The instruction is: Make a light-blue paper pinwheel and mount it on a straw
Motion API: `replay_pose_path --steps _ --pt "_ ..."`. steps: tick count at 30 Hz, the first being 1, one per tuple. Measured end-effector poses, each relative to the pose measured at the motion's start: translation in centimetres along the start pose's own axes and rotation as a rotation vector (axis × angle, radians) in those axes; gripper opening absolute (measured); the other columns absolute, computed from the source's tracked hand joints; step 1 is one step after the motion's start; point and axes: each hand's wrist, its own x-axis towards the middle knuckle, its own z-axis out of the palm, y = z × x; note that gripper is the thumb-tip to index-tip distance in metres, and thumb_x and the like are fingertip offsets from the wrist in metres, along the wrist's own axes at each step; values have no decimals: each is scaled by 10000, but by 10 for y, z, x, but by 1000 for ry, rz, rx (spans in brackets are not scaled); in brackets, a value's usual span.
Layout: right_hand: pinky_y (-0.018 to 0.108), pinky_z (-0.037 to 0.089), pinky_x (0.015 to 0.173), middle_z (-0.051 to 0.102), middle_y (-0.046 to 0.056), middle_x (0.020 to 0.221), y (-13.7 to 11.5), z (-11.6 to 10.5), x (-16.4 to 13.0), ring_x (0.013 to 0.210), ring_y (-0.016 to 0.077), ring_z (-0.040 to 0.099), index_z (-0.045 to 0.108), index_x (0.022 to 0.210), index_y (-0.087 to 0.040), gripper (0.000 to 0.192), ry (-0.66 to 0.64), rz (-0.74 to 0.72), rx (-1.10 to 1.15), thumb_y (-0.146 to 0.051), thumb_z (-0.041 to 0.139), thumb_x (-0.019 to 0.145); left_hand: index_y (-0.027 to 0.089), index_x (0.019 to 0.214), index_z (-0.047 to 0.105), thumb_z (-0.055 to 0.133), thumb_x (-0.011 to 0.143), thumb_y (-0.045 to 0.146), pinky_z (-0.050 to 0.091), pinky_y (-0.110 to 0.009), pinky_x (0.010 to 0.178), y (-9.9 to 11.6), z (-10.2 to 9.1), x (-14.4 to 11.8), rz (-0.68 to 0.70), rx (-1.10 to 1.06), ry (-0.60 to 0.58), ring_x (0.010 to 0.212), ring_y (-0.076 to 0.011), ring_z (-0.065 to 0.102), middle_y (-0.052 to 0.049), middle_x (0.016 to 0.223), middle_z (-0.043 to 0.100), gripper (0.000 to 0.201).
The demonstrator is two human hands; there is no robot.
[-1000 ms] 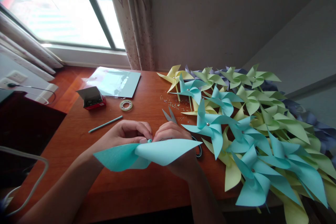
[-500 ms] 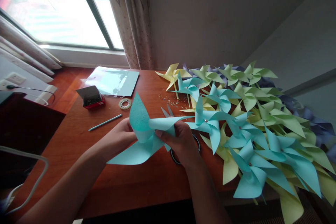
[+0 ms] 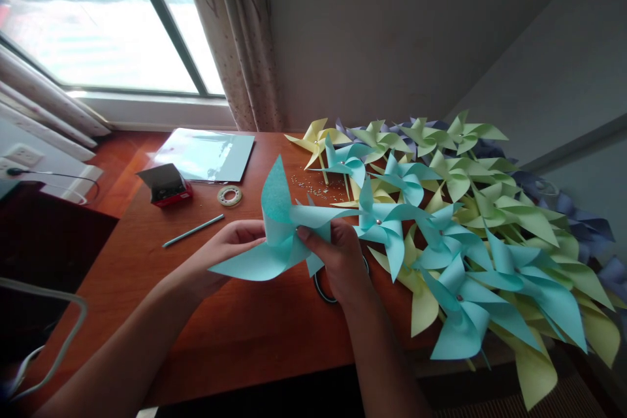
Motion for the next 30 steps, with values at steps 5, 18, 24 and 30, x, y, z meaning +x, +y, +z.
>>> replay_pose_path --steps 5,18,24,30 --pt "328 579 788 796 13 867 0 2 1 828 216 725 802 869 -226 162 31 -17 68 -333 846 756 117 937 800 882 693 371 429 -194 473 2 3 1 -21 -15 -31 544 -116 562 -49 692 703 361" --pt "341 575 818 813 30 935 0 3 1 875 231 735 819 941 -228 209 25 -27 51 -342 845 767 115 927 811 899 670 329 473 -179 444 0 2 1 -23 -47 -51 525 -110 579 -52 687 709 346" --pt "322 576 756 814 13 899 2 1 1 806 213 734 820 916 -237 205 54 -11 60 -322 870 736 120 908 815 891 680 328 483 -173 441 1 4 0 -20 -24 -53 516 -106 577 -48 673 700 318" --pt "332 581 777 819 8 926 2 1 2 835 219 750 818 932 -260 206 37 -11 47 -321 869 742 122 953 810 890 672 318 492 -187 419 1 5 0 -35 -31 -36 504 -123 589 -61 683 715 351"
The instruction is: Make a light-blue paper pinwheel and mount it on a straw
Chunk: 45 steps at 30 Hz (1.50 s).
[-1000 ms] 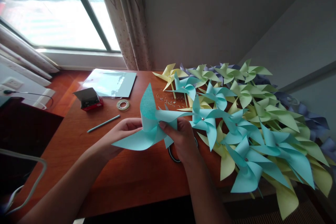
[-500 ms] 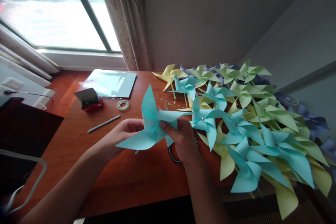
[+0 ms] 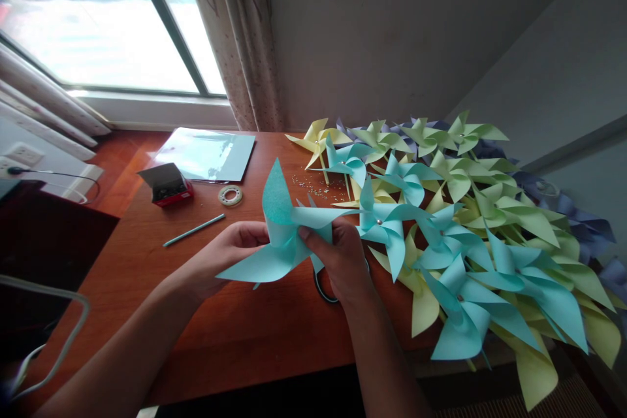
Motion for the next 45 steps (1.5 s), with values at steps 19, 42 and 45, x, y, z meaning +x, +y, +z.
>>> replay_pose_path --steps 19,42,45 --pt "346 555 733 795 19 864 3 -3 0 776 219 713 811 921 -238 201 1 4 -29 -336 853 751 126 921 809 898 667 342 475 -181 423 1 1 -1 -3 -5 -7 498 -118 586 -54 669 707 345" --pt "325 516 793 750 11 935 -5 1 -4 858 203 668 729 1018 -251 203 -23 -57 48 -398 737 878 131 960 810 847 717 285 434 -206 470 -1 -5 0 132 -92 100 566 -136 596 -82 759 750 290" --pt "280 501 677 730 -3 848 -3 -1 -1 725 160 633 738 989 -255 224 89 -60 73 -440 747 864 132 926 809 859 727 324 474 -221 528 -2 -4 0 122 -111 68 537 -127 596 -61 699 733 281"
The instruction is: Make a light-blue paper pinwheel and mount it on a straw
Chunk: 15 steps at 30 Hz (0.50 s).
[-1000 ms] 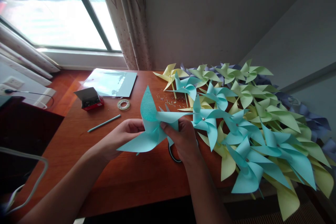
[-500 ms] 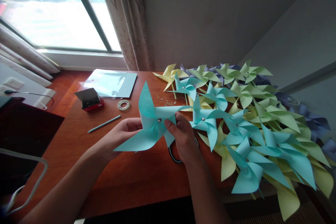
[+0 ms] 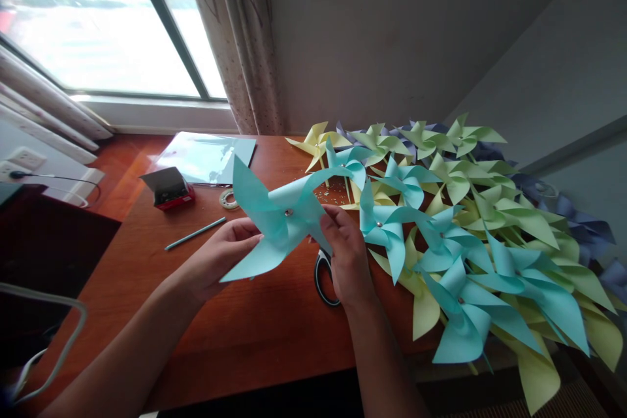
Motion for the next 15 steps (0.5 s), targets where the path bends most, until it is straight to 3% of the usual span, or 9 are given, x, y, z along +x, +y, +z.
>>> replay_pose_path --steps 4,8,12,15 --pt "269 522 705 731 11 983 2 -2 4 855 166 660 741 993 -264 289 110 -22 61 -529 688 893 142 872 799 870 724 300 530 -244 694 -1 2 0 41 -55 4 669 -145 654 -62 778 755 228" --pt "271 508 678 731 38 967 3 -3 5 843 175 673 722 961 -230 298 165 -31 35 -519 678 903 135 834 773 878 709 273 528 -242 651 1 4 1 102 -120 98 646 -140 637 -46 745 733 214" --pt "262 468 637 722 37 801 4 -1 2 695 147 626 712 821 -193 294 15 32 -133 -472 684 911 159 921 740 894 665 228 560 -271 682 2 6 3 209 -165 234 738 -174 672 -31 815 732 306" --pt "275 456 623 728 43 771 5 3 -2 675 157 622 728 826 -195 305 -177 92 -211 -474 659 929 166 909 719 872 702 206 577 -299 742 -1 4 4 258 -158 246 795 -183 683 -31 853 729 260"
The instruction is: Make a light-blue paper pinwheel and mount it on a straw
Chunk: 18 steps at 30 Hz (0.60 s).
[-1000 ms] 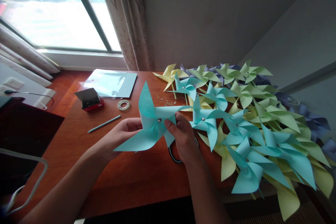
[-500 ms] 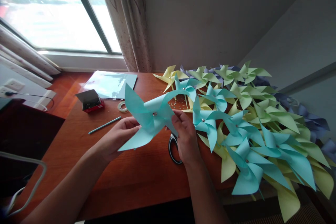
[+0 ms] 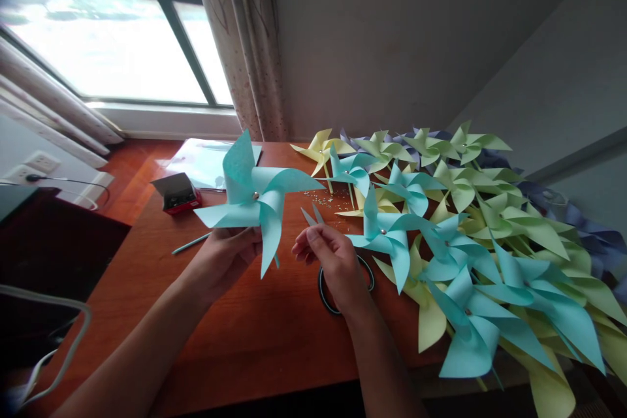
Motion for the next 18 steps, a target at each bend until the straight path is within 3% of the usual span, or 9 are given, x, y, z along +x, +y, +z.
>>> replay_pose_path --steps 4,10,15,18 --pt "285 454 629 713 41 758 -1 7 -3 681 161 611 770 879 -197 332 -189 27 -52 -489 628 950 148 837 710 854 745 242 573 -317 744 -3 -3 0 8 22 -49 777 -191 679 -48 825 720 195" --pt "294 483 640 695 23 688 -5 11 -5 655 165 593 794 861 -198 337 -289 93 -17 -531 742 845 146 840 706 897 648 173 523 -273 659 -4 -1 -3 -37 25 -13 688 -156 631 -27 756 687 273" --pt "285 489 627 692 3 682 -2 11 -4 632 148 594 780 853 -203 225 -169 79 31 -423 803 808 145 897 698 842 671 134 523 -255 683 -2 0 0 -108 23 -3 742 -163 657 -37 801 701 269" --pt "298 502 651 695 4 695 4 10 -2 657 161 610 775 866 -211 181 -75 12 0 -390 780 838 157 983 684 782 691 119 516 -223 680 -1 -4 6 -125 -55 89 762 -133 660 -50 911 712 310"
